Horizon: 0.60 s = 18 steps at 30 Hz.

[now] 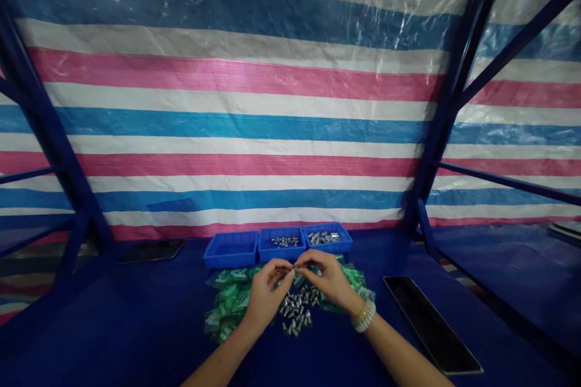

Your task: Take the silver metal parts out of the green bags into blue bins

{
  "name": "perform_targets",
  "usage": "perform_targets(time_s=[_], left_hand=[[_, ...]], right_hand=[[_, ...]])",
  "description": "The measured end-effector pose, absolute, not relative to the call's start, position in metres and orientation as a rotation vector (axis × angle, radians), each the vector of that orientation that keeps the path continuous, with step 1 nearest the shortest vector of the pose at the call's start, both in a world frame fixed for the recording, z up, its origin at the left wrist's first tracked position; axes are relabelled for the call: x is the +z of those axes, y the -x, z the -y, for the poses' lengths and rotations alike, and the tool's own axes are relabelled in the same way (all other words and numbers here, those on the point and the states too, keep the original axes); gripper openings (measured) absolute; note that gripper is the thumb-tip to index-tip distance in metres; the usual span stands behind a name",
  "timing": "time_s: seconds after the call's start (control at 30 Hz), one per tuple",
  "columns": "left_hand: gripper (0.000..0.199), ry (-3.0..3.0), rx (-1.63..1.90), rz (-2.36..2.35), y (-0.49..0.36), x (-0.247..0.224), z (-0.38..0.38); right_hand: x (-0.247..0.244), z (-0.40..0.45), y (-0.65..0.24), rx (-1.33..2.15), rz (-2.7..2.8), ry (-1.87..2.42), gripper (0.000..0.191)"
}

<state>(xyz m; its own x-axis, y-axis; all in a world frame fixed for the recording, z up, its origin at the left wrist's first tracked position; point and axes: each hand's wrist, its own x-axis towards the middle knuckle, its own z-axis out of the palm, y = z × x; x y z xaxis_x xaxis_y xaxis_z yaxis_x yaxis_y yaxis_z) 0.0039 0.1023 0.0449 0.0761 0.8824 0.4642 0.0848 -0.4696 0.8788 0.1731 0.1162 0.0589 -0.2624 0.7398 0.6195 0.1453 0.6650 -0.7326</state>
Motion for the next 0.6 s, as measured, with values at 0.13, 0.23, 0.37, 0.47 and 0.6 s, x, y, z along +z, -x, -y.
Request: perform_targets(time_s=[0.13,0.23,0.37,0.47,0.6], left_hand=[[0.018,-1.641,1.454,-0.951,-0.005,0.046,-0.100],[0.022,-1.629,1.445,-0.934,-0.008,0.043,-0.098],[0.019,-1.627,1.463,-0.971,-0.010,0.038,-0.099],[0.018,-1.681,1.523,-1.012,-0.009,0.036,-0.099],[0.014,-1.898,1.611,-1.059,-0.004,0.040,-0.097]], right_hand=[[0.065,-0.111,-0.174,0.552,1.833,0.678,0.007],[0.066,-0.110,-0.173,0.525,1.844,0.706,0.007],[0.062,-0.111,-0.172,0.517,1.830,0.788,0.013],[0.058,-0.111,-0.168,0.564,1.814,0.822,0.017],[0.049,-0.109,-0.161,0.769,1.839,0.763,0.018]])
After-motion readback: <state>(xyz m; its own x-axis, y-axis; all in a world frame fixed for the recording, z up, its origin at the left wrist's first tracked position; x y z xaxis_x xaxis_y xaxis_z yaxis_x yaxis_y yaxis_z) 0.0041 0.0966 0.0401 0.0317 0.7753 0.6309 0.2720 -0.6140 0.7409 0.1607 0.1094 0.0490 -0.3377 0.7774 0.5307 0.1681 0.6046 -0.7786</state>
